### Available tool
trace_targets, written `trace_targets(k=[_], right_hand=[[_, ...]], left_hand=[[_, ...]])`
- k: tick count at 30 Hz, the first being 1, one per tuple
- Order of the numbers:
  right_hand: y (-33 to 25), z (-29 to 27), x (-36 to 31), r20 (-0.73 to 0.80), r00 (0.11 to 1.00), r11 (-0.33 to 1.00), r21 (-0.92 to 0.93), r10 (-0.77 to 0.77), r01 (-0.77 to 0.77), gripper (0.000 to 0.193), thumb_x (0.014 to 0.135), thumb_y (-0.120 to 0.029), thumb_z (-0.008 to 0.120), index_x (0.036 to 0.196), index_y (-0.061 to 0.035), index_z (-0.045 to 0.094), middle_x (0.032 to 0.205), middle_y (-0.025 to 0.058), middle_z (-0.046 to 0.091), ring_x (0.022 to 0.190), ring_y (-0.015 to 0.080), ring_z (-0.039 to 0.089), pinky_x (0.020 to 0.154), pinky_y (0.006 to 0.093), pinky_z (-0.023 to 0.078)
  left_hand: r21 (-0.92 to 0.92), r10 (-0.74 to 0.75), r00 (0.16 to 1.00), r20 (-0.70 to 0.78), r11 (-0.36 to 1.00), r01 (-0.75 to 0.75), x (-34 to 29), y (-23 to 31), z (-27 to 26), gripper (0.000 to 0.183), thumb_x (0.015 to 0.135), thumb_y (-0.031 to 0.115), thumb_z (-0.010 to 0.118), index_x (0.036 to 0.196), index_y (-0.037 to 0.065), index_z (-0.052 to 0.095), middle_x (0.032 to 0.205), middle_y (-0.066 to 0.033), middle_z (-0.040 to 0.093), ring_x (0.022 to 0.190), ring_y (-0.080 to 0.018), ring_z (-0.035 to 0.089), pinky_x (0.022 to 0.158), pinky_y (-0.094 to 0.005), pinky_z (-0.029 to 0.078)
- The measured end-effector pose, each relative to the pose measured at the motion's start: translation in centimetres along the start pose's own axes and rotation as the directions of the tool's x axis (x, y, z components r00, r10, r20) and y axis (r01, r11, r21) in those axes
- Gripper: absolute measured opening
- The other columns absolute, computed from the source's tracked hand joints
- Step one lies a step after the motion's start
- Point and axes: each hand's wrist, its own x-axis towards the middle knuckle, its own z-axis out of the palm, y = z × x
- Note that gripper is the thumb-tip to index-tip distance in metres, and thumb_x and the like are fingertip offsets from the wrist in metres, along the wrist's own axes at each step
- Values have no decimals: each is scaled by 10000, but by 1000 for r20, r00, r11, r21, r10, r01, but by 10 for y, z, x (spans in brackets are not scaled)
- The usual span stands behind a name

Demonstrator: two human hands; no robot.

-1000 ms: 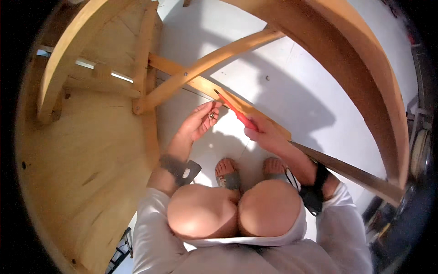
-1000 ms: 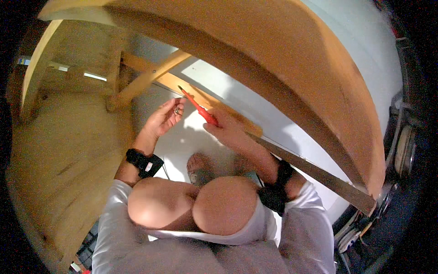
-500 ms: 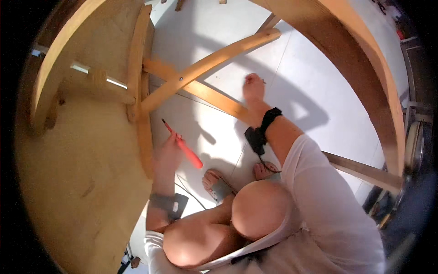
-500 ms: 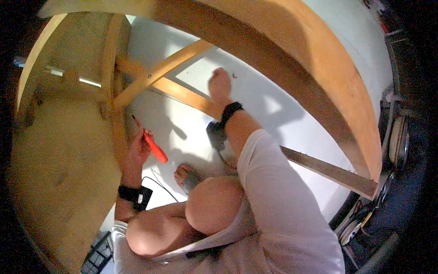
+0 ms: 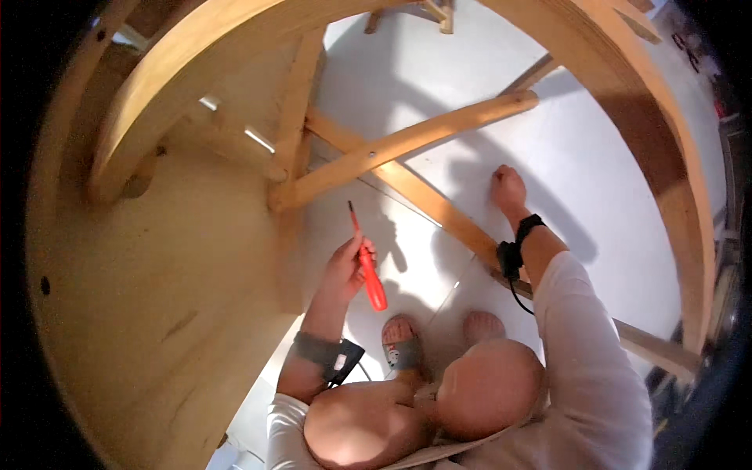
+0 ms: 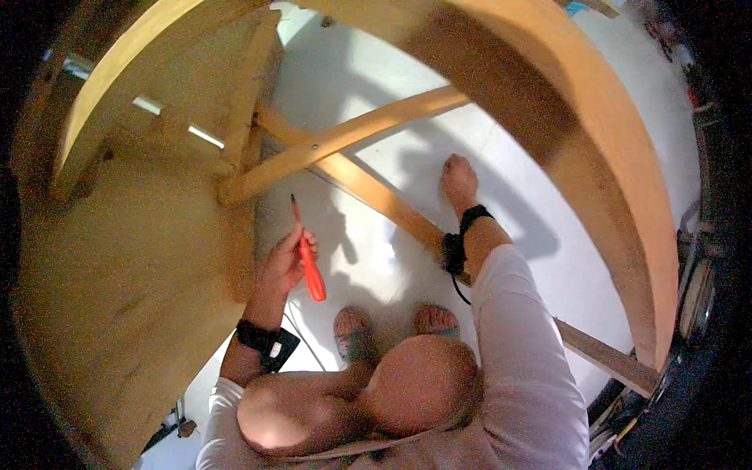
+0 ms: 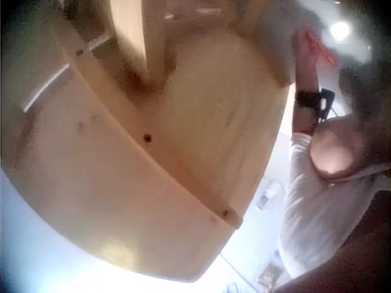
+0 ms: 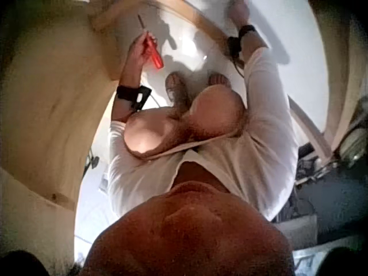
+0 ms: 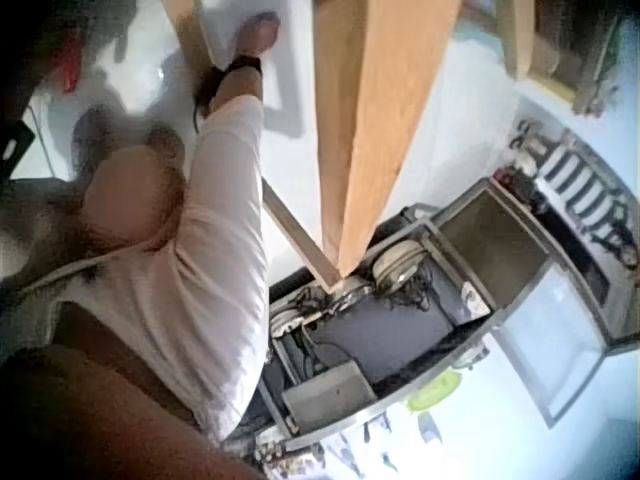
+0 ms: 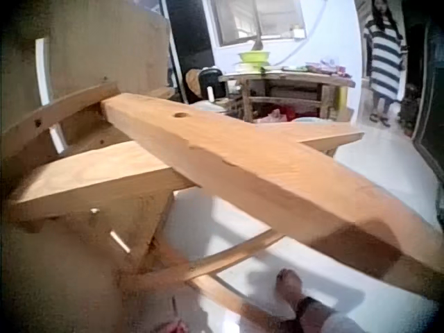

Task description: The person tightens a screw on the underside of a wooden table using a screwdriver.

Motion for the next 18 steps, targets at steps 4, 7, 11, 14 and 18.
trace_targets(k=[4, 7, 11, 14, 18], right_hand=[[-24, 17, 27, -182, 982, 948, 302, -42, 97, 75, 791, -95, 520, 785, -22, 506, 708, 104, 561, 640, 211, 553, 594, 321, 453], [-88, 25, 37, 154, 922, 445, 895, -356, 22, 75, 787, -75, 557, 758, -45, 495, 611, -22, 440, 566, 89, 435, 498, 229, 378], [-193, -27, 12, 123, 771, 667, 598, -625, 445, 66, 762, -66, 548, 752, -15, 507, 641, 78, 513, 581, 167, 494, 533, 283, 415], [-216, -37, 12, 130, 720, 682, 469, -682, 561, 61, 737, -73, 540, 765, -19, 535, 717, 146, 562, 670, 276, 551, 601, 354, 443], [-216, -40, 14, 146, 708, 703, 361, -691, 612, 106, 732, -114, 528, 785, -29, 564, 814, 173, 582, 784, 348, 568, 675, 413, 452]], left_hand=[[-103, -6, 999, -36, 995, 2, 10, -7, 11, 270, 870, 322, 517, 769, 72, 528, 709, -51, 542, 657, -136, 523, 577, -250, 445], [-89, -5, 998, -63, 996, -1, 9, -7, 7, 270, 870, 318, 520, 766, 69, 525, 721, -47, 535, 650, -135, 512, 579, -253, 441], [-143, 37, 999, -37, 989, -42, 6, -2, 22, 269, 866, 307, 528, 788, 49, 515, 737, -53, 521, 641, -146, 489, 579, -258, 429], [-222, 67, 998, -22, 973, -70, 5, 3, 40, 268, 870, 298, 523, 800, 39, 509, 742, -59, 515, 631, -152, 478, 574, -262, 424], [-199, 144, 987, -72, 968, -156, -3, 17, 55, 262, 879, 288, 508, 803, 37, 507, 739, -59, 514, 616, -149, 469, 558, -265, 423]])
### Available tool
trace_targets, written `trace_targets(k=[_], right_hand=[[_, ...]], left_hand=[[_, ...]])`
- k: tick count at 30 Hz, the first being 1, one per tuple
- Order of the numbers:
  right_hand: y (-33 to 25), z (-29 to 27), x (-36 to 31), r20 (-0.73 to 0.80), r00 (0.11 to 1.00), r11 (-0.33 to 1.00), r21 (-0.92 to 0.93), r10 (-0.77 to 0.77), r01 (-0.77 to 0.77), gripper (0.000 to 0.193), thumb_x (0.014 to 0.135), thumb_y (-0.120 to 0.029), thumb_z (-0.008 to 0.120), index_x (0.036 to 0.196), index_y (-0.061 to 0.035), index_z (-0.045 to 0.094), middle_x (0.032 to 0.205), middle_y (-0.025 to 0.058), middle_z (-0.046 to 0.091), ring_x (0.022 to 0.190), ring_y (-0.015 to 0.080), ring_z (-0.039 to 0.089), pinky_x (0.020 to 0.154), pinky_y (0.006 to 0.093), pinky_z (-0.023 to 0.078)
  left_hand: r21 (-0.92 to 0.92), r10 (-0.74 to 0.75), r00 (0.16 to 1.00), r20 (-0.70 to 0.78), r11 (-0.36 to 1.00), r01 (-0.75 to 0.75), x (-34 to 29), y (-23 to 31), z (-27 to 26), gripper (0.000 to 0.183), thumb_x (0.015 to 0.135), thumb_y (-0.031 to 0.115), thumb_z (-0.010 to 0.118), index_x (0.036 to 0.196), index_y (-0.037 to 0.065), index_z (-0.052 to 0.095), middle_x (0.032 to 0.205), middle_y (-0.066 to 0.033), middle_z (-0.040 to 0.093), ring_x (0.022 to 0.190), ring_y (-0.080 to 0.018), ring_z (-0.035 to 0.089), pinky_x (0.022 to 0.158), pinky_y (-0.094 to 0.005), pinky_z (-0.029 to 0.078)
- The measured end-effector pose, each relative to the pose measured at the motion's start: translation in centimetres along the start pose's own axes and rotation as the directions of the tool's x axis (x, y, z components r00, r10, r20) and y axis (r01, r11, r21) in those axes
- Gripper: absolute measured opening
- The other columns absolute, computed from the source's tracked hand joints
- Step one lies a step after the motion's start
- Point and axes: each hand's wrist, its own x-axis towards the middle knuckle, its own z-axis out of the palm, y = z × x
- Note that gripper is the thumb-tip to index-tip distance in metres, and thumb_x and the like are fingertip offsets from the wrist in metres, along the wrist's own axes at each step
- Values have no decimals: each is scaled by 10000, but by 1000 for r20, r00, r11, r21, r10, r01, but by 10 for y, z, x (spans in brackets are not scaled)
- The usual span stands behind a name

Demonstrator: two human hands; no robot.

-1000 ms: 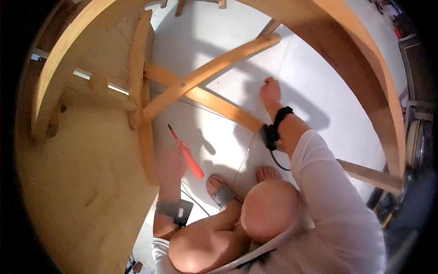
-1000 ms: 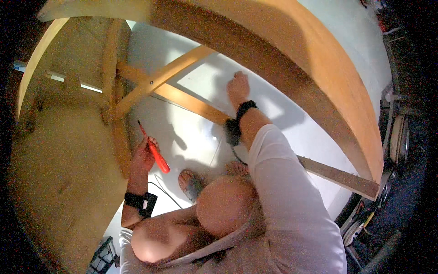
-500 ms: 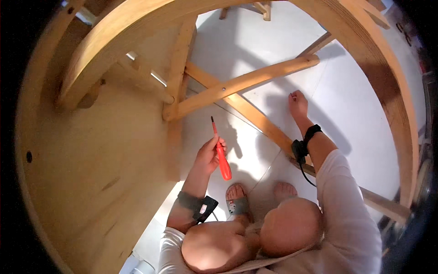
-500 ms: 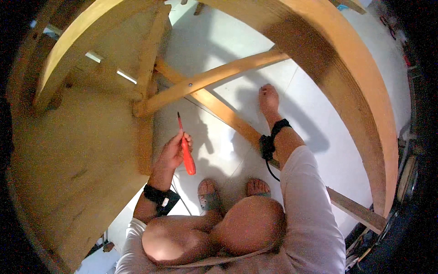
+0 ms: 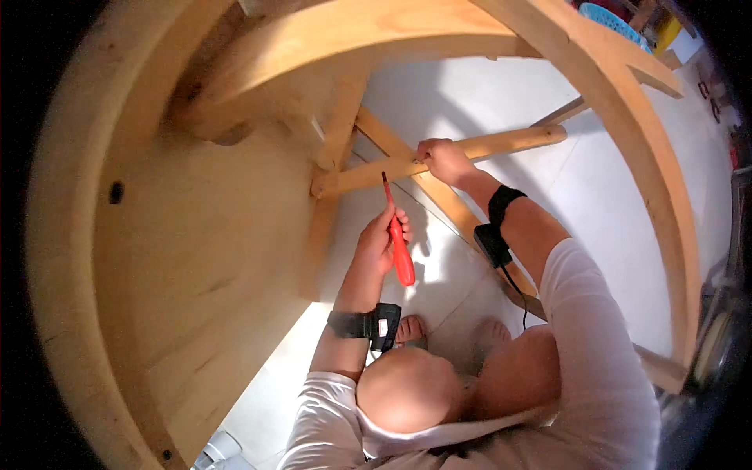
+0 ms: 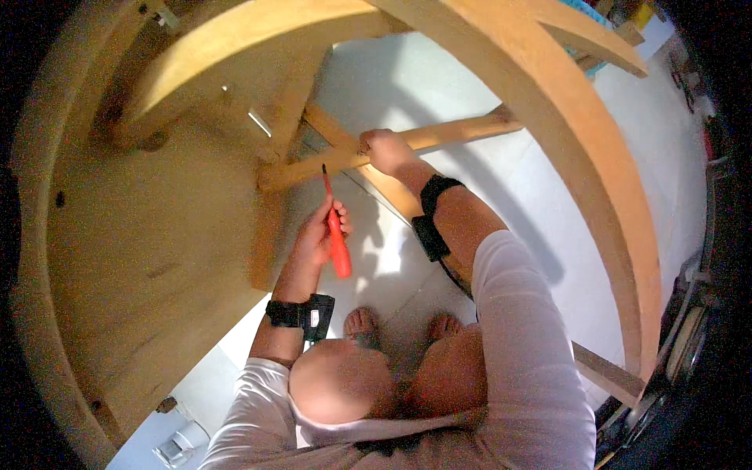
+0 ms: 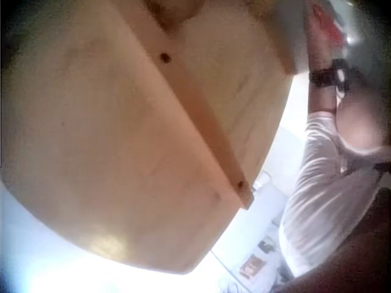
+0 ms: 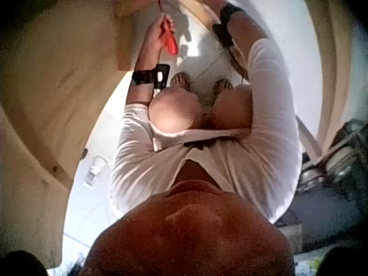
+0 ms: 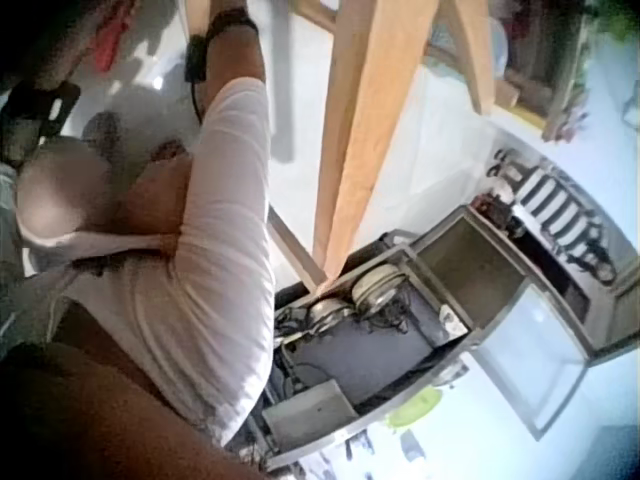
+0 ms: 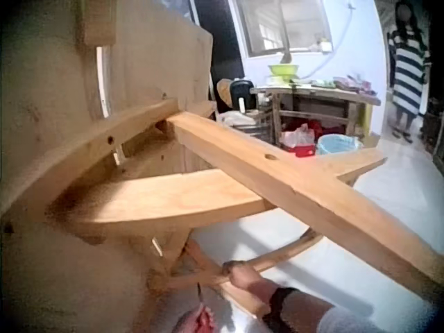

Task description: The person tightens a screw on the underside of a wooden table using a screwdriver.

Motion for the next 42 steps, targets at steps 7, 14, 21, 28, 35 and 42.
trace_targets(k=[7, 14, 21, 28, 35, 42], right_hand=[[12, 3, -10, -128, 992, 999, 32, 13, -9, 90, 700, -67, 509, 755, -50, 577, 782, 130, 570, 746, 309, 563, 657, 373, 451], [8, 13, -1, -165, 985, 999, -15, -54, 52, 73, 701, -57, 498, 746, -51, 555, 769, 123, 558, 737, 318, 557, 653, 397, 451], [8, 13, -2, -143, 979, 987, -87, -143, 132, 65, 707, -48, 483, 737, -51, 539, 771, 120, 551, 736, 324, 554, 651, 408, 450], [-1, -4, -20, -87, 979, 971, -171, -184, 168, 77, 701, -41, 482, 757, -54, 535, 788, 120, 552, 765, 319, 557, 672, 414, 450], [9, -12, -28, -49, 996, 991, -119, -73, 67, 105, 693, -43, 499, 790, -54, 538, 807, 128, 549, 808, 329, 555, 689, 409, 449], [-40, -39, -37, 17, 991, 982, -138, -130, 131, 150, 689, -20, 493, 815, -55, 567, 836, 127, 545, 814, 335, 556, 696, 414, 457]], left_hand=[[120, 154, 988, -8, 981, -152, -28, 29, 34, 278, 892, 303, 480, 799, 42, 506, 712, -46, 502, 609, -139, 464, 539, -255, 415], [-80, 122, 992, 32, 990, -119, -10, 27, 23, 274, 899, 298, 464, 789, 48, 493, 721, -47, 487, 616, -141, 445, 530, -250, 403], [-212, 61, 997, 36, 976, -52, -18, 18, 28, 250, 891, 282, 482, 792, 52, 471, 718, -43, 469, 632, -140, 445, 531, -246, 400], [-56, 172, 984, 46, 984, -169, -65, 46, 92, 251, 889, 281, 490, 813, 42, 474, 724, -46, 474, 637, -134, 448, 542, -247, 410], [-110, 186, 974, 126, 979, -173, -101, 42, 157, 253, 916, 264, 436, 848, 24, 482, 755, -49, 473, 647, -134, 438, 566, -248, 415], [-289, 211, 970, 118, 942, -170, -125, 44, 145, 203, 895, 237, 472, 886, 34, 482, 797, -72, 481, 693, -163, 438, 592, -268, 399]])
